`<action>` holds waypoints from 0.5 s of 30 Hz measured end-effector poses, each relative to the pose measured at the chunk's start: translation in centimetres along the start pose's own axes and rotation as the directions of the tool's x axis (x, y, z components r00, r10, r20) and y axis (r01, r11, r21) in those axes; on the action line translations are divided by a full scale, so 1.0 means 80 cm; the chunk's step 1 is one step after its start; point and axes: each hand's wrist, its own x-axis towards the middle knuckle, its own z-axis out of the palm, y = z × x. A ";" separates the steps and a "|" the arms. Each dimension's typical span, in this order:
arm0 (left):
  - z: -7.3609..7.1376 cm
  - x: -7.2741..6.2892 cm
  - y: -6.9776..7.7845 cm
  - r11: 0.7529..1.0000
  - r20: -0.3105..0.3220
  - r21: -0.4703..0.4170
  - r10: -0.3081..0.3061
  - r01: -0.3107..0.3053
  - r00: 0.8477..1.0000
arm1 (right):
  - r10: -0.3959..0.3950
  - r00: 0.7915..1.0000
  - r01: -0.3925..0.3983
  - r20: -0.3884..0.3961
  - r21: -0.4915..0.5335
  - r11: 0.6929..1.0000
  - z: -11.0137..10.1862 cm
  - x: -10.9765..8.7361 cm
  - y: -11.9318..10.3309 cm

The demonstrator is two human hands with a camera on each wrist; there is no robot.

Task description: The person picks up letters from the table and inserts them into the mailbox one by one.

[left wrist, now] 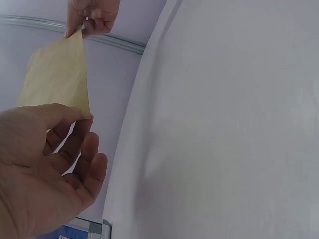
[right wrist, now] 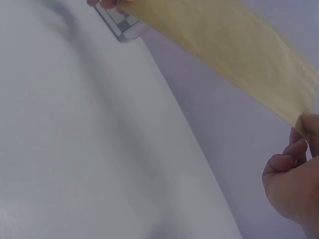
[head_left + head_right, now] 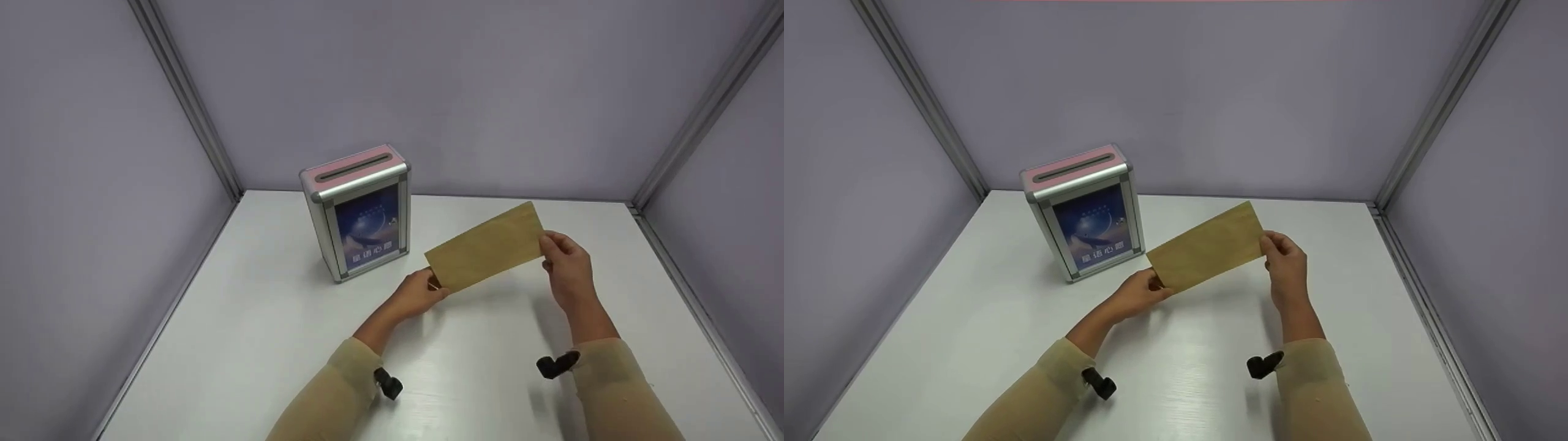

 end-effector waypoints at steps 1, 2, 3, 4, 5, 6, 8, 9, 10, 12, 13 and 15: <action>0.000 -0.001 0.000 1.000 0.002 -0.013 0.000 0.000 1.000 | -0.009 1.000 0.009 -0.006 0.016 1.000 0.003 -0.002 -0.003; 0.001 -0.003 -0.001 1.000 0.001 -0.021 0.003 -0.003 1.000 | -0.019 1.000 0.019 -0.011 0.034 0.999 0.007 -0.005 -0.007; 0.001 -0.004 -0.001 1.000 0.001 -0.030 0.006 -0.006 1.000 | -0.030 0.999 0.031 -0.015 0.057 0.998 0.010 -0.006 -0.010; 0.001 -0.006 -0.002 0.999 -0.003 -0.036 0.010 -0.011 1.000 | -0.041 0.999 0.042 -0.017 0.079 0.996 0.014 -0.008 -0.013; 0.000 -0.007 -0.003 0.999 -0.008 -0.042 0.017 -0.018 1.000 | -0.051 0.999 0.052 -0.016 0.099 0.994 0.017 -0.010 -0.016; 0.000 -0.008 -0.004 0.999 -0.014 -0.047 0.025 -0.026 1.000 | -0.060 0.998 0.061 -0.012 0.118 0.991 0.020 -0.011 -0.019; -0.002 -0.010 -0.005 0.997 -0.032 -0.060 0.036 -0.038 0.999 | -0.081 0.997 0.081 -0.008 0.121 0.989 0.025 -0.013 -0.025; -0.004 -0.011 -0.006 0.996 -0.041 -0.073 0.039 -0.042 0.998 | -0.089 0.996 0.089 -0.004 0.117 0.989 0.027 -0.014 -0.028; -0.005 -0.011 -0.006 0.995 -0.053 -0.088 0.039 -0.044 0.998 | -0.094 0.996 0.094 0.000 0.110 0.989 0.029 -0.015 -0.031; -0.009 -0.012 -0.007 0.992 -0.084 -0.119 0.040 -0.050 0.996 | -0.105 0.994 0.104 0.005 0.095 0.990 0.032 -0.017 -0.036; -0.012 -0.012 -0.007 0.989 -0.102 -0.135 0.041 -0.055 0.994 | -0.113 0.994 0.112 0.003 0.078 0.991 0.033 -0.018 -0.038; -0.017 -0.012 -0.007 0.983 -0.138 -0.166 0.054 -0.077 0.989 | -0.130 0.991 0.130 0.008 0.050 0.990 0.036 -0.019 -0.042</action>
